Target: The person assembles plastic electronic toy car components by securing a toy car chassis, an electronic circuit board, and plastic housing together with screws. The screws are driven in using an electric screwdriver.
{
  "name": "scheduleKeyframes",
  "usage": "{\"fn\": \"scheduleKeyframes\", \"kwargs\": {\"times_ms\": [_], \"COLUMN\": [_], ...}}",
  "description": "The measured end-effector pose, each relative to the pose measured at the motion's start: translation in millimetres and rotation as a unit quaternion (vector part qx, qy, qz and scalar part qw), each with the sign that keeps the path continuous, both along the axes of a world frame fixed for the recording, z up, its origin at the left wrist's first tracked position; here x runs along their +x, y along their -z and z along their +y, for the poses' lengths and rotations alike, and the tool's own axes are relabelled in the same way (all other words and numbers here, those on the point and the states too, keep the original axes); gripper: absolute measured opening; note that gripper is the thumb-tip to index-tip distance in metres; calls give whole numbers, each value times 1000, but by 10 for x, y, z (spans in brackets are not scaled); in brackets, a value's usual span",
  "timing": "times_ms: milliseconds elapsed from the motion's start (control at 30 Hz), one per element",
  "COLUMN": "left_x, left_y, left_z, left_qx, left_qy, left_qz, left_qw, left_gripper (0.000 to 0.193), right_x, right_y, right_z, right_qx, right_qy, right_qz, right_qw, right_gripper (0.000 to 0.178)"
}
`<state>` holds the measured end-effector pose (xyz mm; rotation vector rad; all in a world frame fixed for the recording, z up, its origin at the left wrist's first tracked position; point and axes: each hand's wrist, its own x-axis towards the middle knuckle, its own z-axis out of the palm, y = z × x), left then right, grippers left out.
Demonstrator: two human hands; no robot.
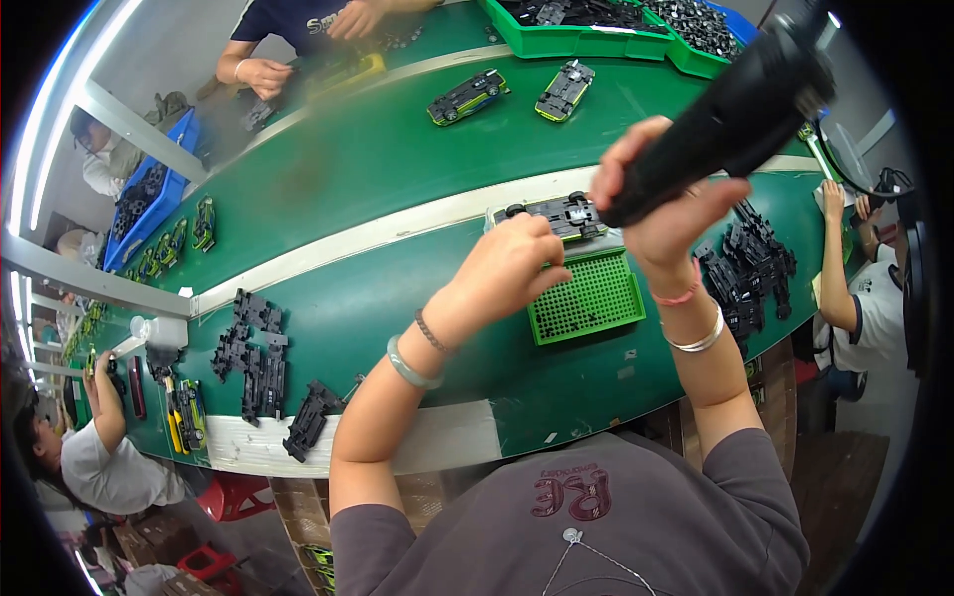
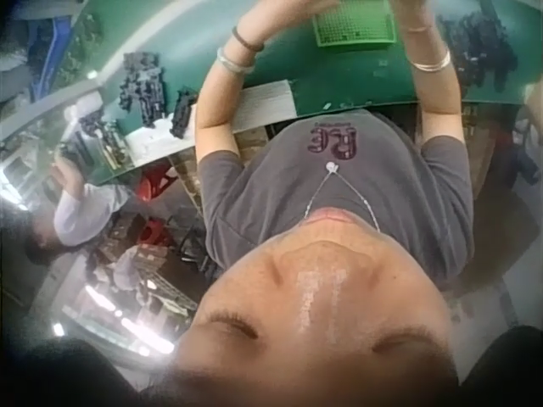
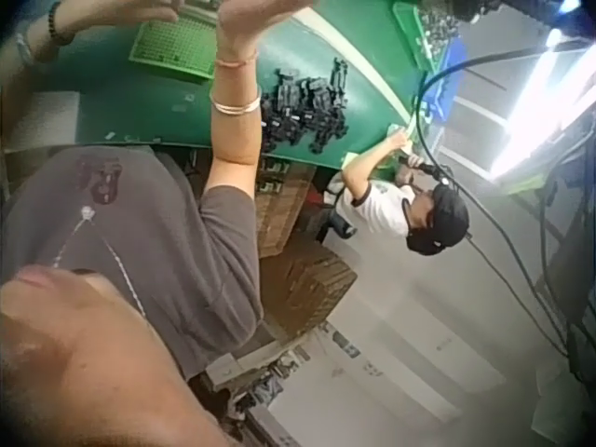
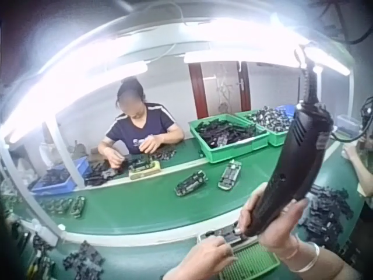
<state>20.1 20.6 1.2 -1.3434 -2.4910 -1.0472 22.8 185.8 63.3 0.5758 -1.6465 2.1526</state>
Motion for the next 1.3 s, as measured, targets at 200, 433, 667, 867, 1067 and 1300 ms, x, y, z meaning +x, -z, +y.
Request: {"fn": "scheduleKeyframes", "kwargs": {"times_ms": [200, 433, 667, 867, 1067, 1300], "left_x": [-77, -231, 50, 615, 1309, 1215], "left_y": [2, 200, -21, -47, 246, 348], "left_z": [-49, 28, -939, -2964, -4133, -4142], "left_qx": [-33, -93, -38, -44, -183, -321], "left_qy": [-111, -141, -284, -611, -813, -829], "left_qz": [72, 114, 108, 121, 39, -19], "left_qw": [991, 979, 952, 781, 551, 459], "left_gripper": [36, 49, 47, 45, 55, 61], "right_x": [219, 339, 296, 292, 280, 357], "right_y": [551, 1343, 1291, 1224, 1219, 1317], "right_z": [590, 1136, 1109, 1133, 1054, 1084], "right_qx": [6, 10, 11, 1, 11, -25], "right_qy": [98, 95, 59, 67, 74, 113], "right_qz": [-44, -57, -54, -64, -74, -80], "right_qw": [994, 994, 997, 996, 994, 990], "right_gripper": [94, 90, 88, 84, 83, 89]}}
